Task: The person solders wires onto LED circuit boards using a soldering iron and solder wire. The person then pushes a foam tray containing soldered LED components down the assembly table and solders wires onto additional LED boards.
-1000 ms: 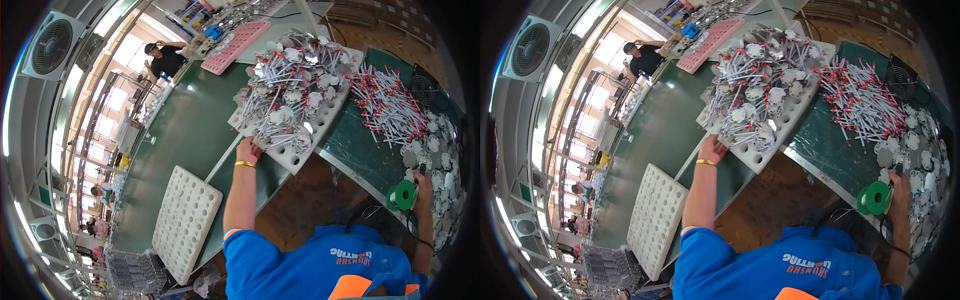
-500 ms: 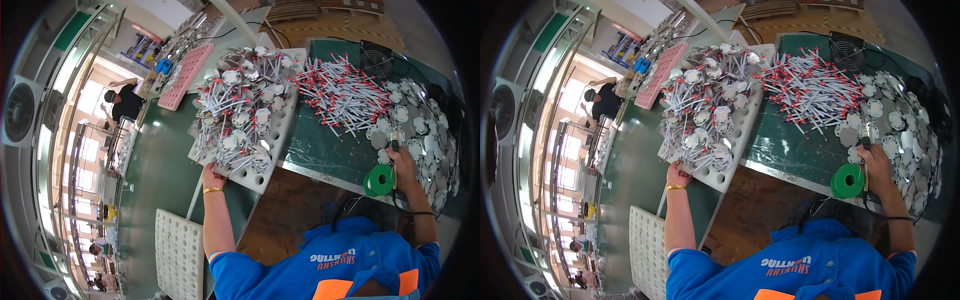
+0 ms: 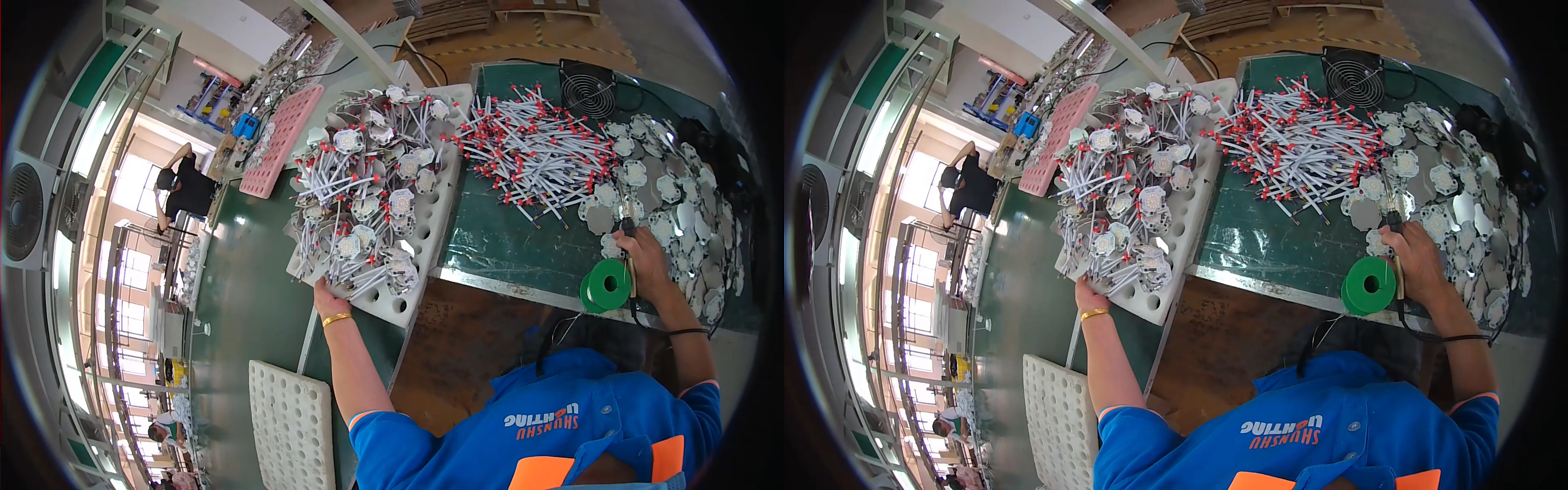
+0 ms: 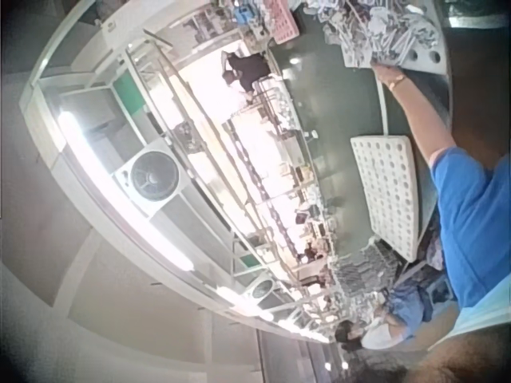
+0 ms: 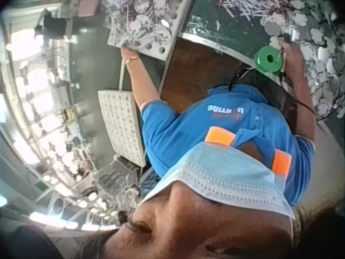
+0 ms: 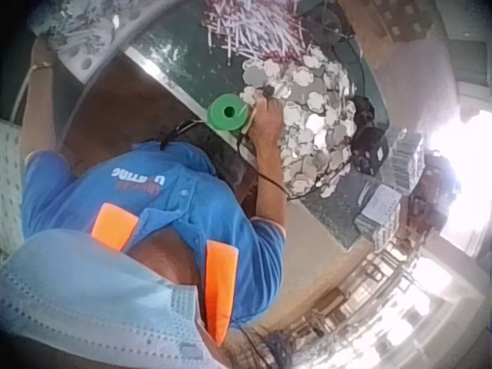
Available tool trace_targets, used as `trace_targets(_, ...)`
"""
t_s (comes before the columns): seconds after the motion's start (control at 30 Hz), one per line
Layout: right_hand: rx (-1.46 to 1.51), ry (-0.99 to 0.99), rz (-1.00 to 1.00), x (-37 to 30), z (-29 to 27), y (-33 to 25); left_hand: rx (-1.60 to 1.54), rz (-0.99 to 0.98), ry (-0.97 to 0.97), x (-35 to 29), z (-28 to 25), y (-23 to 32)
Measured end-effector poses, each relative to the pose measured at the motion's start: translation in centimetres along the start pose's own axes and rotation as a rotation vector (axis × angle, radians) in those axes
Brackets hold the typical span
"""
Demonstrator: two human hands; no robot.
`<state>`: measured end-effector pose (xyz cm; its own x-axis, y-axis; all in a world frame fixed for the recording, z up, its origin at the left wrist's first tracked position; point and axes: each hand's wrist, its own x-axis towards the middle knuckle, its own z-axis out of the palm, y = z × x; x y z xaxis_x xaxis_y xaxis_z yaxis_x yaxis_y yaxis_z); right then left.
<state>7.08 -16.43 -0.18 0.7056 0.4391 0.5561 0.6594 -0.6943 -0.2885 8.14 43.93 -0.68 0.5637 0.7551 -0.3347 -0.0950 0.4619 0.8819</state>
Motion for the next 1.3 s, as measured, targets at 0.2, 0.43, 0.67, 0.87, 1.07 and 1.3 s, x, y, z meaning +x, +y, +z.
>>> trace_targets(0.2, 0.004, 0.039, -0.036, 0.4, -0.1, -0.1, -0.048, 0.036, 0.058, -1.2, -0.8, -0.3)
trace_targets(0.43, 0.008, 0.016, -0.01, 0.2, 0.0, 0.1, -0.084, 0.063, 0.086, -3.3, -4.0, -0.1)
trace_targets(0.67, 0.023, 0.026, -0.021, 0.2, -0.2, -0.1, -0.131, 0.161, 0.203, -6.2, -7.7, 0.1)
trace_targets(0.87, 0.029, 0.023, -0.023, 0.3, -0.1, 0.1, -0.195, 0.222, 0.207, -8.4, -11.1, 0.5)
trace_targets(1.07, 0.049, 0.011, 0.019, -0.1, 0.2, 0.2, -0.184, 0.234, 0.41, -12.0, -13.1, 1.2)
trace_targets(1.3, 0.062, 0.012, 0.023, -0.5, 0.3, 0.5, -0.3, 0.358, 0.551, -11.7, -16.4, 0.4)
